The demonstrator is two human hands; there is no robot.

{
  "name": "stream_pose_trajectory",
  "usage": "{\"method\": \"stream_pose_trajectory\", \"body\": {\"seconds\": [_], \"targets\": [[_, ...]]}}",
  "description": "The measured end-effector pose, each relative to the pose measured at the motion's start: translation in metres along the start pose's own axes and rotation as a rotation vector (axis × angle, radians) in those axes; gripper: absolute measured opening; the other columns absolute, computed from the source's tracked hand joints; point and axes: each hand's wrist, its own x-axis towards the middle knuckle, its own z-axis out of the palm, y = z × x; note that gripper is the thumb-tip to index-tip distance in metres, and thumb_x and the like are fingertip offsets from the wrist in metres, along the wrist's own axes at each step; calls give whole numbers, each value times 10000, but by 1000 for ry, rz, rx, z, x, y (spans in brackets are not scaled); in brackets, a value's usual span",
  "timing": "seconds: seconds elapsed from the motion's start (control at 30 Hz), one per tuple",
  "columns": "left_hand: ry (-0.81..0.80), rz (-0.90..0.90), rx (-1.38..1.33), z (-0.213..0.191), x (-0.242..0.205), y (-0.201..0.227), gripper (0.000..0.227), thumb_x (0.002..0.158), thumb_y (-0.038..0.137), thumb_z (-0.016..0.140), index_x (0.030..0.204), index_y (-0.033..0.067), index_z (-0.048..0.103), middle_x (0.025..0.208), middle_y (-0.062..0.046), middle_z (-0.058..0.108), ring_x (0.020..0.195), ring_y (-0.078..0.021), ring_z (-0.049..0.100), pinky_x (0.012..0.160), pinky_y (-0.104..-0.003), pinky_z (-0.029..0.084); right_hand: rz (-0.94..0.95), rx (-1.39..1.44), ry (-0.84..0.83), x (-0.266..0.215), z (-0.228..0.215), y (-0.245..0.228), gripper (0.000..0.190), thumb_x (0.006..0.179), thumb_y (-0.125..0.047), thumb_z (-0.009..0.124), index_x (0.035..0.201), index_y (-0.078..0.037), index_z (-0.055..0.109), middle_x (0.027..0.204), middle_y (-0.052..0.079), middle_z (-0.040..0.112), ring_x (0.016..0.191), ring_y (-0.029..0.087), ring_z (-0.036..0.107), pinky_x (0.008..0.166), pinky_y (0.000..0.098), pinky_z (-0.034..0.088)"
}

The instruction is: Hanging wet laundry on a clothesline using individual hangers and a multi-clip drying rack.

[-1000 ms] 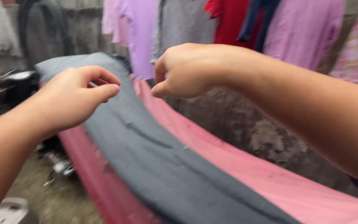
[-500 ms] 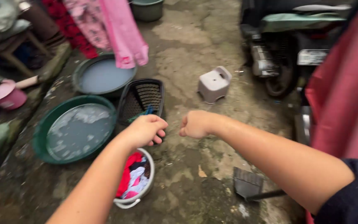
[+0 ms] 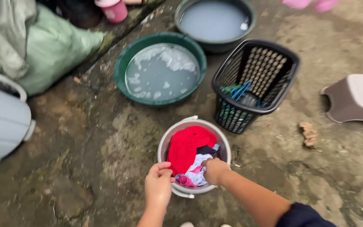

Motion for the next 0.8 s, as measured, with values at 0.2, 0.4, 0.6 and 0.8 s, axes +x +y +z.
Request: {"method": "stream_pose_trajectory", "body": {"seconds": [0.2,0.4,0.6,0.8], "targets": [[32,-136,61,-14,52,-121,267,892,116,560,1086,155,739,910,-18,714,658,-165,717,644,-266,492,-285,-803,-133,46,16,-51,443,959,-204,506,1362,-368,590,1708,80,-127,1557,340,-134,1198,490,175],[14,-297,133,-23,58,-121,263,942,140,543,1127,196,722,910,8,699,714,-146,713,702,-274,470,-524,-175,228,133,71,2,586,885,-139,519,1470,-162,487,1515,162,427,1468,350,281,1183,617,148],[-91,-44,276,4,73,-63,731,701,233,770,1387,342,542,1290,58,644,924,-142,695,920,-304,527,-362,749,200,-41,-116,-1,301,928,-193,601,1158,-170,795,1245,-24,787,1150,103,678,1075,282,445],[-299,432,166,22,12,85,380,746,273,733,1099,133,714,1079,-50,743,1058,-224,690,928,-346,508,-632,1323,286,-131,-200,15,222,879,-80,677,1080,7,711,1008,108,728,939,207,643,901,335,456]]}}
